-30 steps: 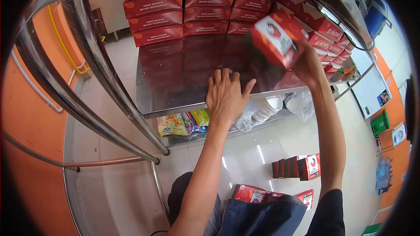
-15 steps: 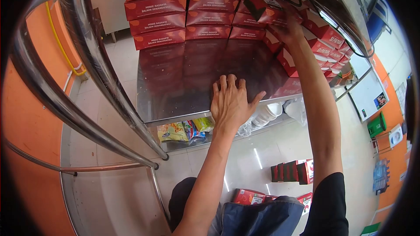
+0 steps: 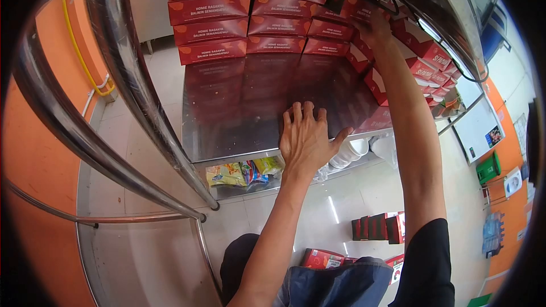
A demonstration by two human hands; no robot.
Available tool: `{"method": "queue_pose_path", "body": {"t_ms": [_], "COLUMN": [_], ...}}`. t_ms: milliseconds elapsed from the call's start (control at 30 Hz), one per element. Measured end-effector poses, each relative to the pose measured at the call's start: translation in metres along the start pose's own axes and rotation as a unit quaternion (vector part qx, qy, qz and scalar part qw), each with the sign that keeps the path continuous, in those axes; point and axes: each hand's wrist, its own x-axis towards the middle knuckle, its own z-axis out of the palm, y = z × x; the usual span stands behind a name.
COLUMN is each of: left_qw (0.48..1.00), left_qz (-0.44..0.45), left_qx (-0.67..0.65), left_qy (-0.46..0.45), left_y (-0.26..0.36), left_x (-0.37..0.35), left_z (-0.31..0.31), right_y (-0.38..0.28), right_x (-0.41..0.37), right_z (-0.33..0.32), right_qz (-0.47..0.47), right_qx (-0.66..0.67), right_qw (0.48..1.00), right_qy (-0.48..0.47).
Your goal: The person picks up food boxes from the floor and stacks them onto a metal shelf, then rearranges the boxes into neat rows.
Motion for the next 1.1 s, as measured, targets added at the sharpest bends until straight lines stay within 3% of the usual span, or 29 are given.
{"method": "queue_pose_path", "body": {"t_ms": [67, 167, 267, 467, 867, 967, 1033, 1100], "left_qw": [1.000, 1.000, 1.000, 1.000, 1.000, 1.000, 1.000, 1.000], "left_qz": [0.002, 0.007, 0.005, 0.017, 0.018, 0.015, 0.016, 0.017], "left_qx": [0.004, -0.004, 0.004, 0.004, 0.019, 0.019, 0.017, 0.015], "left_qy": [0.006, 0.010, 0.002, 0.019, -0.005, -0.015, -0.009, -0.008], "left_y": [0.000, -0.002, -0.001, -0.003, -0.002, -0.002, -0.003, -0.003], "left_x": [0.000, 0.000, 0.000, 0.000, 0.001, 0.001, 0.001, 0.001], "left_z": [0.001, 0.003, 0.002, 0.006, 0.006, 0.004, 0.005, 0.005], "right_y": [-0.017, -0.021, -0.040, -0.033, -0.015, 0.033, -0.013, -0.020], "right_x": [-0.011, -0.005, -0.033, -0.034, -0.010, 0.057, 0.011, 0.005], "right_z": [0.021, 0.015, 0.047, 0.054, 0.070, 0.023, 0.041, 0.049], "right_qz": [0.077, 0.138, 0.152, 0.039, 0.055, 0.107, 0.092, 0.108], "right_qx": [0.155, 0.194, 0.091, 0.171, 0.132, 0.154, 0.178, 0.151], "right_qw": [0.982, 0.970, 0.977, 0.975, 0.979, 0.980, 0.976, 0.979], "right_qy": [0.072, -0.054, 0.114, 0.135, 0.148, 0.072, -0.079, -0.090]}}
